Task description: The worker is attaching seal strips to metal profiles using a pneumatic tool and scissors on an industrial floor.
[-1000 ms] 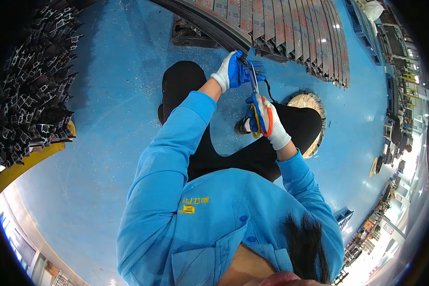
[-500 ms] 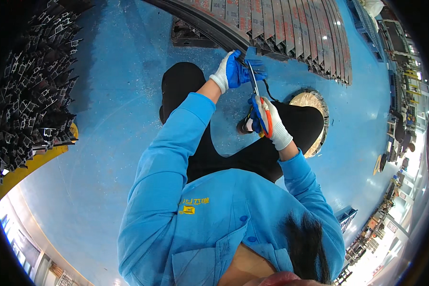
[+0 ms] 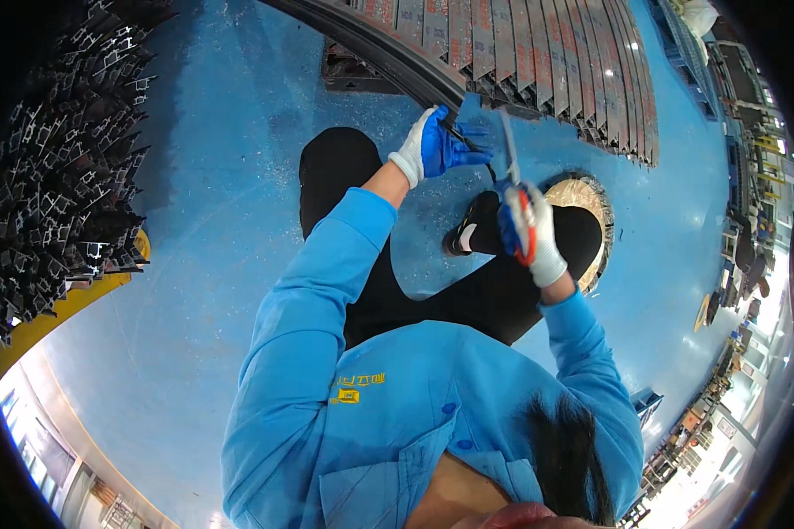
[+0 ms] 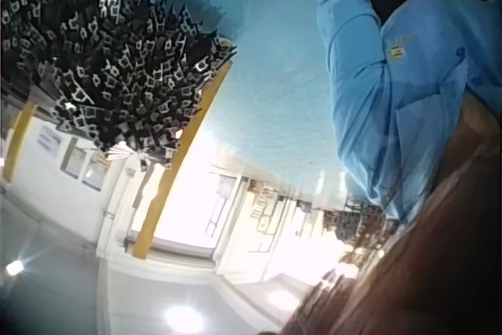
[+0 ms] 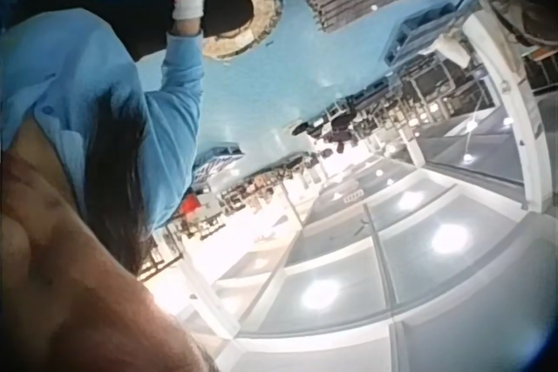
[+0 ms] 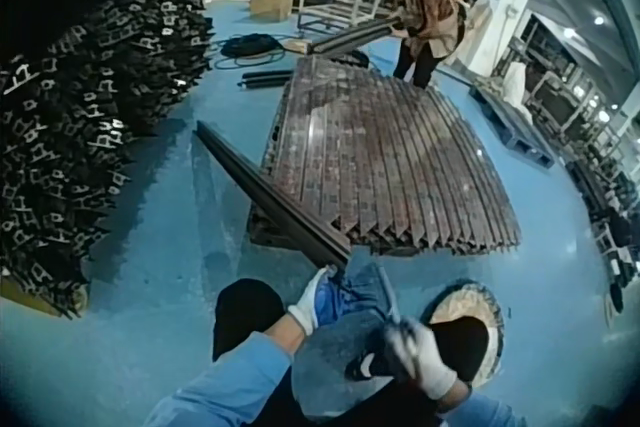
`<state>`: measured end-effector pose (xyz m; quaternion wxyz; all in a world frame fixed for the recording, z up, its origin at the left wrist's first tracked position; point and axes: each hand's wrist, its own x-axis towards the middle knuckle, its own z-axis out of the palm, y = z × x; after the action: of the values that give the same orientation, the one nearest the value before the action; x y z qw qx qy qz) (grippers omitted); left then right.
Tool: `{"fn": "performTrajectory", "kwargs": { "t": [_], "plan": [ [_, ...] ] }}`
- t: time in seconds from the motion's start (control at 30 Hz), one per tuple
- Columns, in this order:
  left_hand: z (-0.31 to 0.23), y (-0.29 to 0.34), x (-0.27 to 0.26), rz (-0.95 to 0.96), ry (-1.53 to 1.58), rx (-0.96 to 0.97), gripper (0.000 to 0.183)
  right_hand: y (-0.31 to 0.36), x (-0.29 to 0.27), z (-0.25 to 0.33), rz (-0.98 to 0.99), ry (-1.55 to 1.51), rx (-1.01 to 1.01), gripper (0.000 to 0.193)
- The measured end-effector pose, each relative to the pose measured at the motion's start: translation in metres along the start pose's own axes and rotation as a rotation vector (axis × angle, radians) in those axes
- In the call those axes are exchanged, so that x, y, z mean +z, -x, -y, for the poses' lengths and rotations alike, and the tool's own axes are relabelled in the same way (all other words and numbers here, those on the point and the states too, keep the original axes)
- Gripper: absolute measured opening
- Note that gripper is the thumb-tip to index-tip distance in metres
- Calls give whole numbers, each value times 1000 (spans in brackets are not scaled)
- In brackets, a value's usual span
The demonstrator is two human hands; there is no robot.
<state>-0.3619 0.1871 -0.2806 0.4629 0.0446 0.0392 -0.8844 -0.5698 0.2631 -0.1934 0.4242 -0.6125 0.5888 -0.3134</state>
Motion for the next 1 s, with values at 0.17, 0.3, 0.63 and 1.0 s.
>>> {"fn": "performTrajectory", "kwargs": {
  "t": [0.17,0.3,0.63,1.0],
  "plan": [
    [5,15,6,-164,-136,112,53,-123,-12,16,-22,165,137,36],
    [5,29,5,-140,-179,93,48,-223,3,-24,-68,619,-147,47],
    [-4,35,-4,-137,-166,117,41,-271,42,-27,133,586,-463,31],
    [4,15,-10,-8,-165,159,45,-163,-35,-23,724,773,-351,32]
  ]
}}
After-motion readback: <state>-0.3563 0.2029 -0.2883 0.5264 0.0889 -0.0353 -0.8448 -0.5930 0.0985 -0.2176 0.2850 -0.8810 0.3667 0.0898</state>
